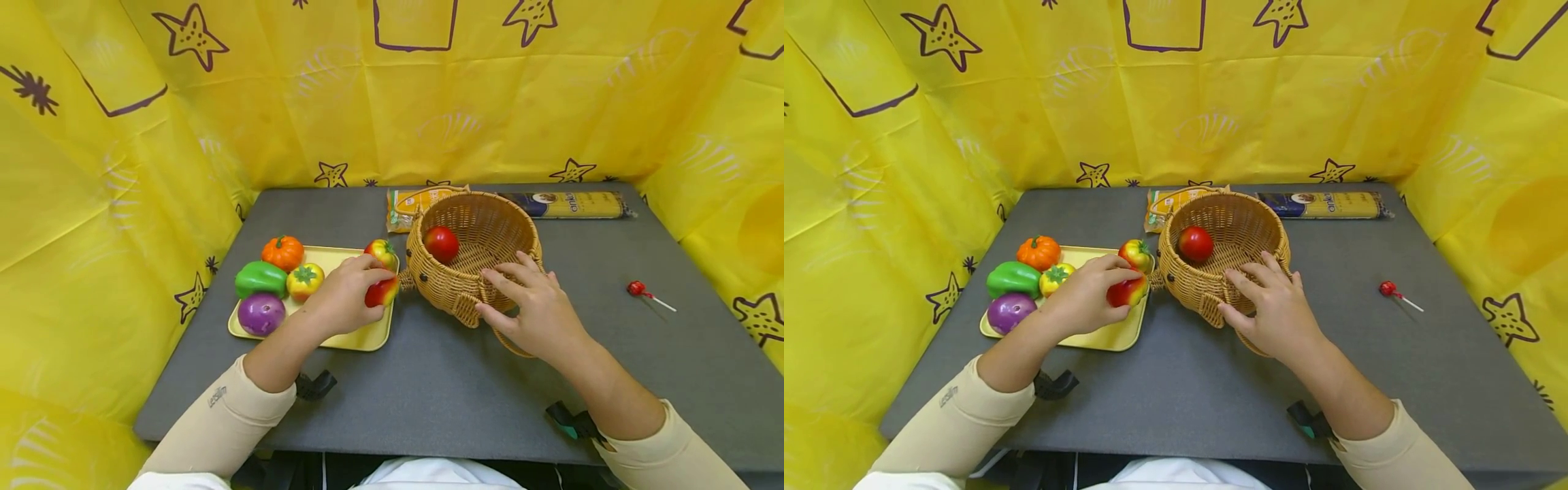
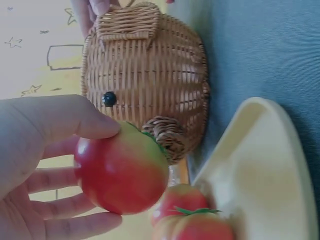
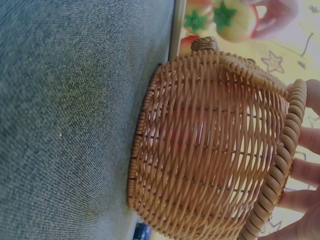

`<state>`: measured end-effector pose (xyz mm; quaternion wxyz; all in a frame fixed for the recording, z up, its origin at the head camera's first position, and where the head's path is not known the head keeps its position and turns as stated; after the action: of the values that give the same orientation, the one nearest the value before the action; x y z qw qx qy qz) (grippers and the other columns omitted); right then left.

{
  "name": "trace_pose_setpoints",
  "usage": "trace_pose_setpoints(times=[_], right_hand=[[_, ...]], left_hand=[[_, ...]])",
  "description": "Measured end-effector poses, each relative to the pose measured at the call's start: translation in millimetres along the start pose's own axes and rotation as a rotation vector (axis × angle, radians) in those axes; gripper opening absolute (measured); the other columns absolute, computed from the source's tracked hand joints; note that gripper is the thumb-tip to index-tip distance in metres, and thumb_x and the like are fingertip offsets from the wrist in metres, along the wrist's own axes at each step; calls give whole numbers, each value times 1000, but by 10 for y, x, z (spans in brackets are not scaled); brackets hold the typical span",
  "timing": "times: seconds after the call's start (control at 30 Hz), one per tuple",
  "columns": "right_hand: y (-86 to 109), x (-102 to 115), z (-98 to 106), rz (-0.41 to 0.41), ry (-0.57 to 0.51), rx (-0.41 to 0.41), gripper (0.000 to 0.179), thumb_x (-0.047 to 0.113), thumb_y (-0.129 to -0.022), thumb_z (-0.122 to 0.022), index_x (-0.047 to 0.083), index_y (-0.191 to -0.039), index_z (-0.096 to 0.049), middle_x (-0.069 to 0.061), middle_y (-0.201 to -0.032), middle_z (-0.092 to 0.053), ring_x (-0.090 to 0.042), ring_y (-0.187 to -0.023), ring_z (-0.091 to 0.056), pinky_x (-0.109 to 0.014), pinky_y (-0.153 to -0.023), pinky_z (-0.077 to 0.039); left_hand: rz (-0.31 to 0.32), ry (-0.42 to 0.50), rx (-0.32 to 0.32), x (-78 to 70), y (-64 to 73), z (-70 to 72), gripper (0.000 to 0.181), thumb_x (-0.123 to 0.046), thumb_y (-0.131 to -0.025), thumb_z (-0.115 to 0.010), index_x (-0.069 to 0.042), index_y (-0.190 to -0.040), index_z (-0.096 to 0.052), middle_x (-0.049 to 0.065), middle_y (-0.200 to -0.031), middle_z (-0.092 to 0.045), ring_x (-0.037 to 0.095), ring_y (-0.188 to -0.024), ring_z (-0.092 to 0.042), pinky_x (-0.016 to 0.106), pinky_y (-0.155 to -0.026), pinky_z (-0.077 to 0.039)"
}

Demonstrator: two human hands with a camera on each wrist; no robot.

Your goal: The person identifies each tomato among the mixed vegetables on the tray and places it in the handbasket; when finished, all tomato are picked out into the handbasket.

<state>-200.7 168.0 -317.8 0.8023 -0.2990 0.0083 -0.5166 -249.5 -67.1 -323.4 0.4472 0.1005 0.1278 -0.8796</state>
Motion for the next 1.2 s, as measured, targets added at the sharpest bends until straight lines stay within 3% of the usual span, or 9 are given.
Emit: trace_pose_setpoints(times=[0.27,0.6,0.87,1.2], right_hand=[[1,-6,-14,-2,7,6,51,34,-80,-86,15,-126,-74,-12,-125,-67,-46,-139,-46,-86,-92,-35],[11,-7,-9,11,3,-18,50,33,-79,-87,14,-124,-74,-11,-123,-68,-46,-138,-48,-86,-90,-36],[6,15,4,30,3,-35,52,32,-78,-88,13,-124,-75,-13,-122,-68,-48,-137,-48,-86,-88,-36],[11,17,5,25,11,-35,51,32,-79,-87,14,-125,-74,-13,-123,-68,-47,-137,-48,-86,-88,-37]], left_hand=[[-78,6,-216,-156,-72,335,46,-18,-80,-80,-12,-125,-74,11,-124,-64,32,-109,-58,41,-92,-54],[-151,25,-379,-464,-239,603,46,-17,-82,-79,-10,-127,-73,11,-129,-63,33,-114,-57,41,-92,-55],[-174,39,-385,-629,-535,586,47,-19,-84,-79,-11,-130,-71,11,-134,-61,34,-123,-55,41,-98,-53],[-158,49,-276,-707,-874,287,51,-25,-87,-79,-13,-135,-68,9,-132,-60,29,-123,-56,41,-102,-52]])
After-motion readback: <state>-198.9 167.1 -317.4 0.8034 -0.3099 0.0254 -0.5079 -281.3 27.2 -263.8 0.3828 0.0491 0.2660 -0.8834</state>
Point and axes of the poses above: each hand's wrist, its own y-axis away from the middle knuckle, its own z-axis out of the back of the hand, x = y × z, the point moved 10 cm from there along -y, towards the middle knuckle
